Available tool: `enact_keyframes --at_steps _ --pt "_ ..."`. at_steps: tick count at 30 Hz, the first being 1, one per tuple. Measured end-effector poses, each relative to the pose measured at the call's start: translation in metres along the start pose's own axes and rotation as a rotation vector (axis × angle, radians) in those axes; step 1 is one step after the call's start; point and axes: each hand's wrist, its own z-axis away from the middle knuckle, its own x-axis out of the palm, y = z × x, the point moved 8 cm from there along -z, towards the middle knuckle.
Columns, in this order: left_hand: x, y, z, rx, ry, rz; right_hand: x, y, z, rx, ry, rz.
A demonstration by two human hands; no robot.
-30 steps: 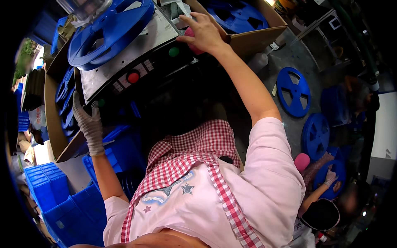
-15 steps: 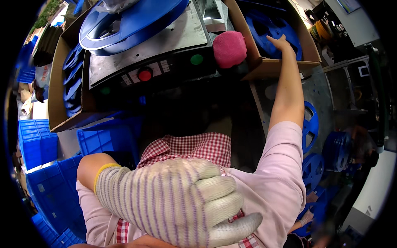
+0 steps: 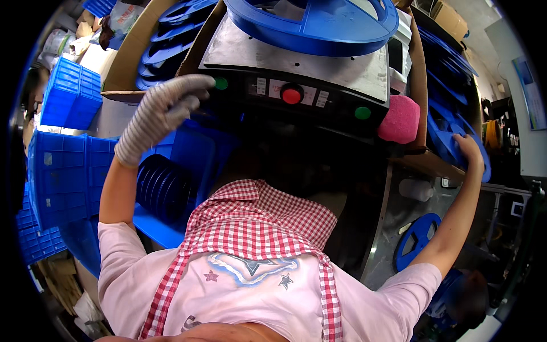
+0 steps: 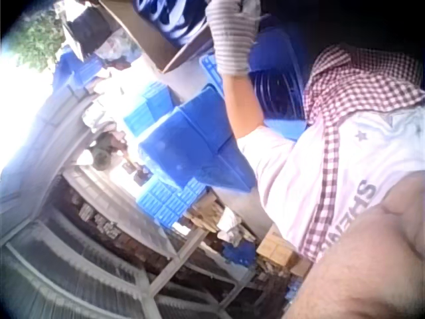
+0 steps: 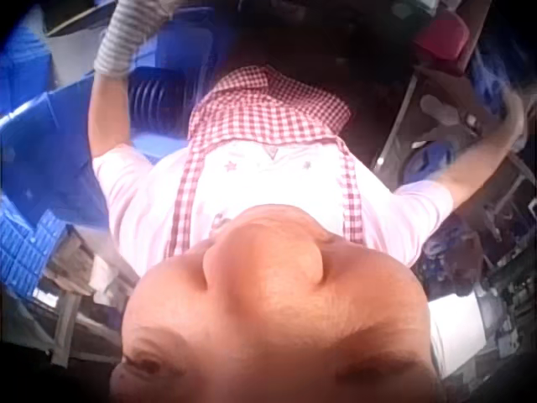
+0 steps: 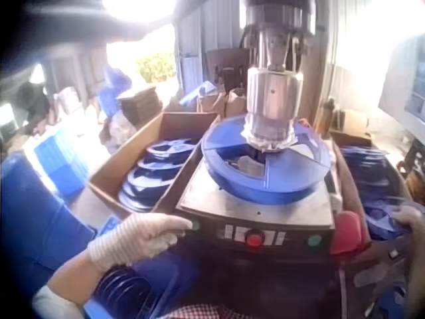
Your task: The person repeatedly picks up blue plastic reels, places them on a machine, presses a button, and then removes them to place them into a blue bin. The task involves a repetitive cycle of handling the plastic reels and operating the machine.
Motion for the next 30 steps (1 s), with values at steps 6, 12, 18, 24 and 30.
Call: enact_keyframes --at_steps 6,12,18,24,30 --pt "-0.102 -0.179 -0.049 -0.208 0.047 -0.911 0.022 -0.057 0.122 -0.091 0.024 -0.174" --pt "-0.141 -0.331 -0.068 -0.622 -0.204 -1.237 -0.010 -0.051 0.137 -0.227 0.467 0.089" --pt "-0.193 -0.358 -0.073 -0.434 -0.043 -1.384 0.028 -0.059 0.108 0.080 0.160 0.232" --pt "-0.184 -0.181 0.002 -0.141 0.155 -1.276 0.046 0.002 0.043 -0.133 0.024 -0.270" --pt "-0.157 -0.142 0.124 -0.151 0.097 -1.412 0.071 0.024 0.000 -0.001 0.078 -0.192"
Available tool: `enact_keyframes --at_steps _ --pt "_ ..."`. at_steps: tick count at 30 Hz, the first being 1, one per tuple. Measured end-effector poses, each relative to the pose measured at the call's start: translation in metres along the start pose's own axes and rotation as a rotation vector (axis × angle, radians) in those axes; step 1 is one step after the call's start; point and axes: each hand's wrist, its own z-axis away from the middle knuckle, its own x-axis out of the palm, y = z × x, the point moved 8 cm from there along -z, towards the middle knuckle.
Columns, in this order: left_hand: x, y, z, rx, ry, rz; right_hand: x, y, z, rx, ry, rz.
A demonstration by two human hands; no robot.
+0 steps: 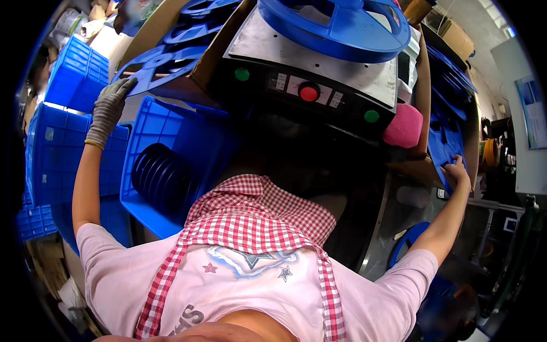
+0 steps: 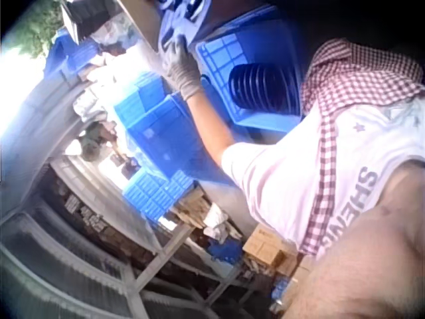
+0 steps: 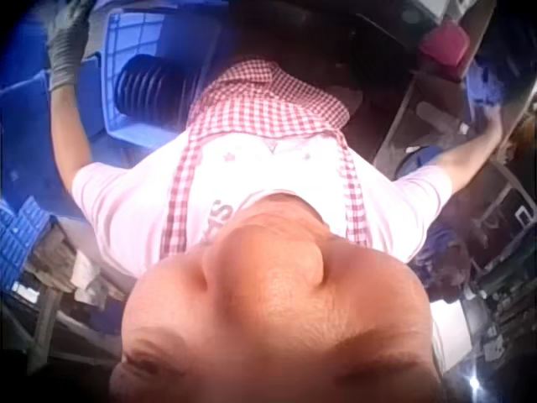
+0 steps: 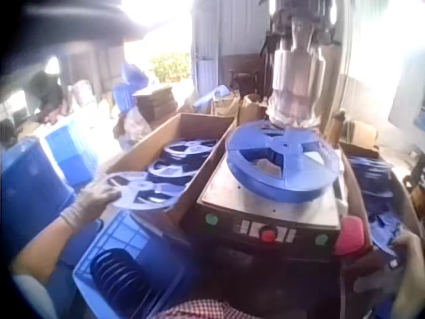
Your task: The person repeatedly picks up blue plastic reels, places them on a machine, presses a button, and then removes them to place them into a blue bin. The task involves a repetitive cycle of handling the plastic reels and operating the machine.
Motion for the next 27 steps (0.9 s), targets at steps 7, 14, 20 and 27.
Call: enact_keyframes --at_steps 7,14,20,27 --pt "0.006 -0.018 -0.017 -0.267 -0.317 0.724 -0.052 -0.003 0.051 -0.076 0.037 0.069" --pt "0.025 0.008 -0.100 -0.336 -0.683 0.226 -0.074 0.018 0.175 -0.119 0.240 -0.515" --pt "0.073 -0.018 -0.115 -0.441 -0.606 0.267 -0.032 -0.051 0.346 -0.233 0.430 -1.317" --pt "0.012 -0.106 -0.057 -0.427 -0.369 0.543 0.029 -0.146 0.446 -0.361 0.321 -1.705"
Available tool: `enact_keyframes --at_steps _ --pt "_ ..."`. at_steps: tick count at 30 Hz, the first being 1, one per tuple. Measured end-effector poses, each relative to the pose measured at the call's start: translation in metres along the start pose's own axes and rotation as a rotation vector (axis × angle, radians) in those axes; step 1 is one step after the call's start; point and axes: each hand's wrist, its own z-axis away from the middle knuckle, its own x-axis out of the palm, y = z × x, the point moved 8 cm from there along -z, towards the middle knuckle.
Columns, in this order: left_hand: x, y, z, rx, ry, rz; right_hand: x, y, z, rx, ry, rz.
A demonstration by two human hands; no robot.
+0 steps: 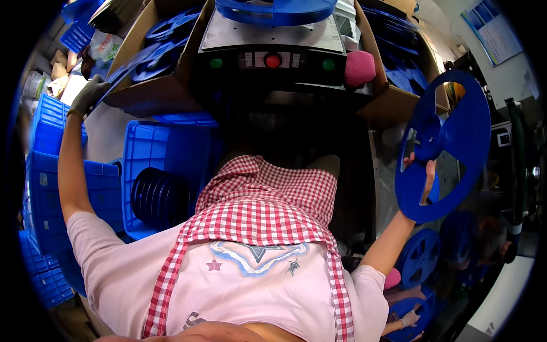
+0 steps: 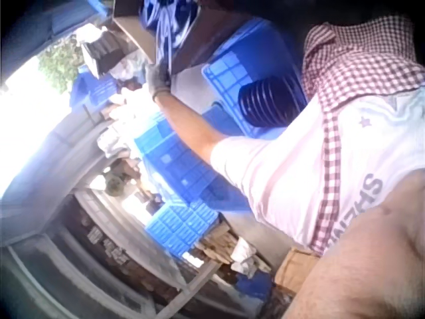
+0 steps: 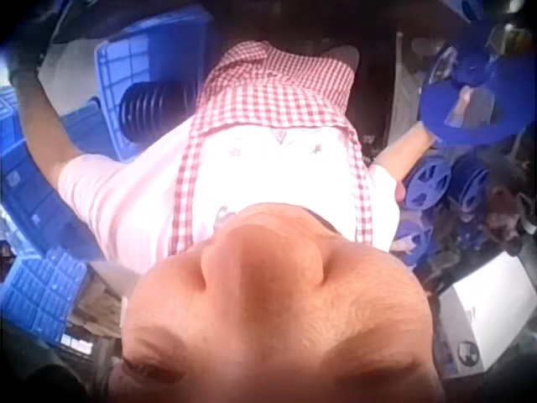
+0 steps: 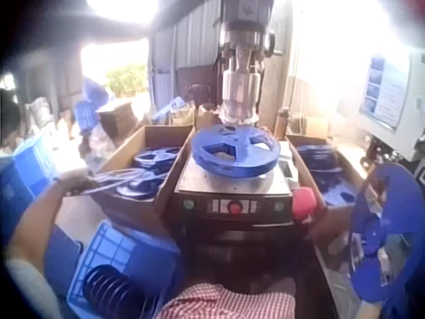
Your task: The person repeatedly picks up blue plastic reels, places them on a machine, presses a button, and then removes them to place them into a blue bin. The task involves a repetitive cycle of handling the plastic reels and operating the machine.
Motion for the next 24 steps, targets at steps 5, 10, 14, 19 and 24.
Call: enact_keyframes --at_steps 5,10,14,19,24 --pt "-0.027 0.025 0.164 0.207 0.049 1.150 0.082 0.050 0.025 0.145 -0.211 -0.348" --pt "0.053 0.166 0.246 0.496 -0.128 1.685 0.196 0.080 0.035 0.143 -0.383 -0.179" --pt "0.106 0.262 0.270 0.617 -0.227 1.805 0.273 0.064 0.054 -0.142 -0.642 0.268" --pt "0.135 0.315 0.269 0.723 -0.241 1.757 0.276 0.059 0.063 -0.302 -0.607 0.399" --pt "0.150 0.331 0.264 0.752 -0.243 1.688 0.258 0.063 0.056 -0.310 -0.533 0.429"
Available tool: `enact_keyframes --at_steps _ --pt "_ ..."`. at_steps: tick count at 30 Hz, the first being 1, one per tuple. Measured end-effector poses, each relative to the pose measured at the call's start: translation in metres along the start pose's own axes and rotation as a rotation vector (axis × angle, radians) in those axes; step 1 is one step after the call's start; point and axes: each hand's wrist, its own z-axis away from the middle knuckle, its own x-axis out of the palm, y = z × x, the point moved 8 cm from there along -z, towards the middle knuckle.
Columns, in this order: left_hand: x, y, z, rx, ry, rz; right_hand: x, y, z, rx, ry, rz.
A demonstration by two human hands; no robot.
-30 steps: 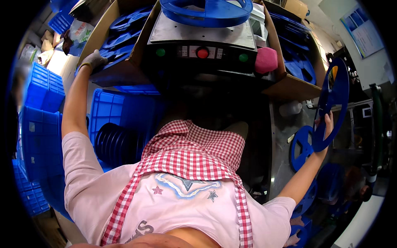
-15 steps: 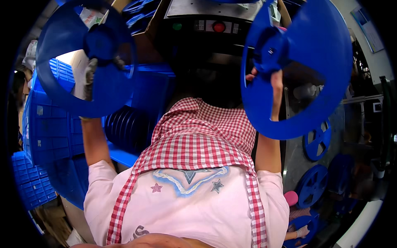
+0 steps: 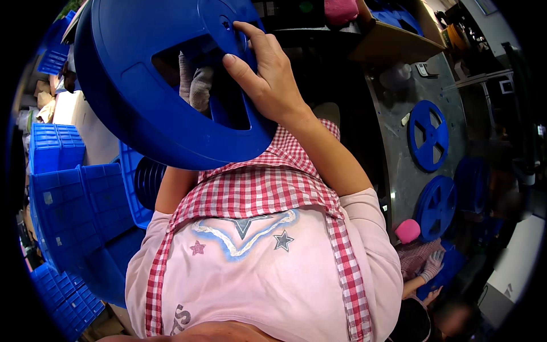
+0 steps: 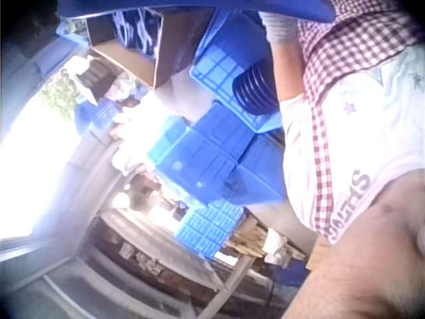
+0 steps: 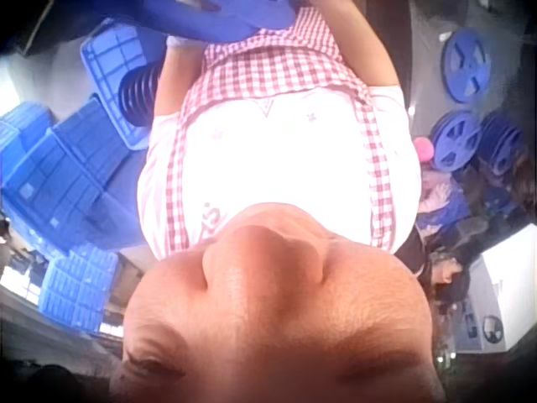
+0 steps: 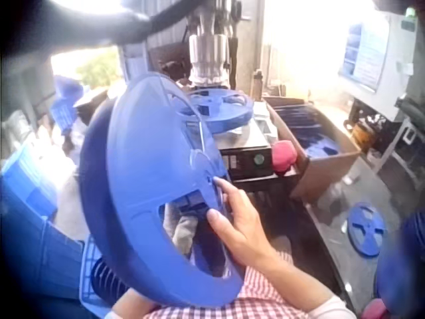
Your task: The person repeatedly picks up blue plastic reels, places them on a machine, presses a button, and then removes them to place them into a blue bin. The task involves a repetitive cycle of handling the plastic reels and operating the machine.
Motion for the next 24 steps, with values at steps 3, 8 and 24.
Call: enact_keyframes --at_steps 3,8,24 --pt "0.000 -0.008 -0.003 0.005 -0.006 -0.031 -0.004 0.008 0.001 0.028 0.021 -0.036" --pt "0.005 -0.013 -0.005 0.023 -0.010 -0.068 -0.006 0.015 0.001 0.059 0.008 -0.065" --pt "0.006 -0.029 -0.011 -0.085 -0.049 -0.227 -0.002 0.035 0.000 0.158 -0.008 -0.093"
